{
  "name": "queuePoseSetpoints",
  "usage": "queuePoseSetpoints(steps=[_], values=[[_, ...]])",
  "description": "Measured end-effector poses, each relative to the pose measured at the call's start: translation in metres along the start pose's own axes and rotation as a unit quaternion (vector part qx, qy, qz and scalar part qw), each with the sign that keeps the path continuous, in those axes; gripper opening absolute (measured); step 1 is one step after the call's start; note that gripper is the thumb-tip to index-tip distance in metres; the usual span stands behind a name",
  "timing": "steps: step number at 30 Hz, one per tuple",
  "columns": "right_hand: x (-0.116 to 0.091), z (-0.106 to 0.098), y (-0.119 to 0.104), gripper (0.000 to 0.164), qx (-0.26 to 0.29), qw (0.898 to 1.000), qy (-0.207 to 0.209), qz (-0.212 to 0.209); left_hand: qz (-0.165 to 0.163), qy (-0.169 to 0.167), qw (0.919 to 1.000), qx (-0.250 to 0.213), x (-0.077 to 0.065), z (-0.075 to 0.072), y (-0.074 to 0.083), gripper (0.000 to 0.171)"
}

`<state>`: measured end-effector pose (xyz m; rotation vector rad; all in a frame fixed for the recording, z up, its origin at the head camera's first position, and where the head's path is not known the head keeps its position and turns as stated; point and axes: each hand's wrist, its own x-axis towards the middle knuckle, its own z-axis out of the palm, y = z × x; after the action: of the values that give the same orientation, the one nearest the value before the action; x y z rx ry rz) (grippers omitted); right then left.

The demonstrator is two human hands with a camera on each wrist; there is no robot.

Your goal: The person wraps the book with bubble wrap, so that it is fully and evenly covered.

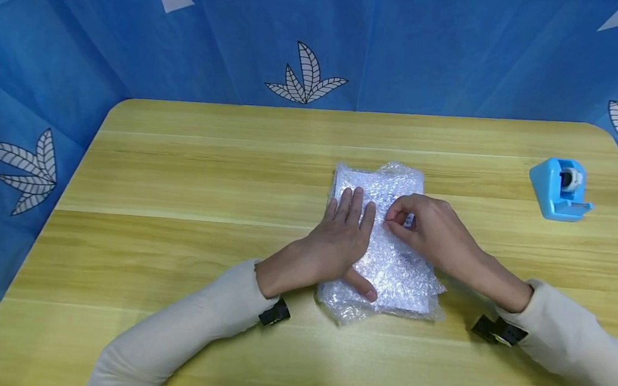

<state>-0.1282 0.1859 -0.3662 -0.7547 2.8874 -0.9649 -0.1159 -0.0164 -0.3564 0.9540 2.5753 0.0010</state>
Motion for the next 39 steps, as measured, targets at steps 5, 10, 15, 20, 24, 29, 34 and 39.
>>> queuePoseSetpoints(steps=[5,10,15,20,24,29,34,39], values=[[-0.002,0.002,-0.004,0.007,-0.052,0.998,0.014,-0.032,0.005,0.002,1.0,0.003,-0.001,-0.001,0.0,0.146],[-0.007,0.003,-0.007,0.014,-0.104,0.992,0.028,-0.07,0.007,0.007,0.9999,0.01,-0.002,-0.001,0.0,0.145],[-0.01,0.005,-0.008,0.023,-0.162,0.981,0.021,-0.1,0.006,0.003,0.9999,0.008,-0.002,-0.001,0.0,0.145],[-0.009,0.004,-0.008,0.03,-0.187,0.976,-0.001,-0.114,0.005,-0.002,1.0,0.001,-0.003,-0.001,-0.001,0.145],[-0.006,0.0,-0.009,0.03,-0.173,0.979,-0.021,-0.106,0.007,0.0,1.0,0.005,-0.002,-0.001,0.0,0.145],[0.001,-0.005,-0.013,0.027,-0.199,0.974,-0.057,-0.095,0.007,0.0,0.9999,0.013,-0.002,-0.002,0.0,0.146],[0.007,-0.008,-0.015,0.022,-0.238,0.961,-0.08,-0.119,0.006,-0.002,0.9999,0.015,-0.001,-0.003,0.001,0.146],[0.008,-0.009,-0.014,0.02,-0.261,0.951,-0.089,-0.143,0.01,0.003,0.9996,0.026,-0.001,-0.002,0.0,0.145]])
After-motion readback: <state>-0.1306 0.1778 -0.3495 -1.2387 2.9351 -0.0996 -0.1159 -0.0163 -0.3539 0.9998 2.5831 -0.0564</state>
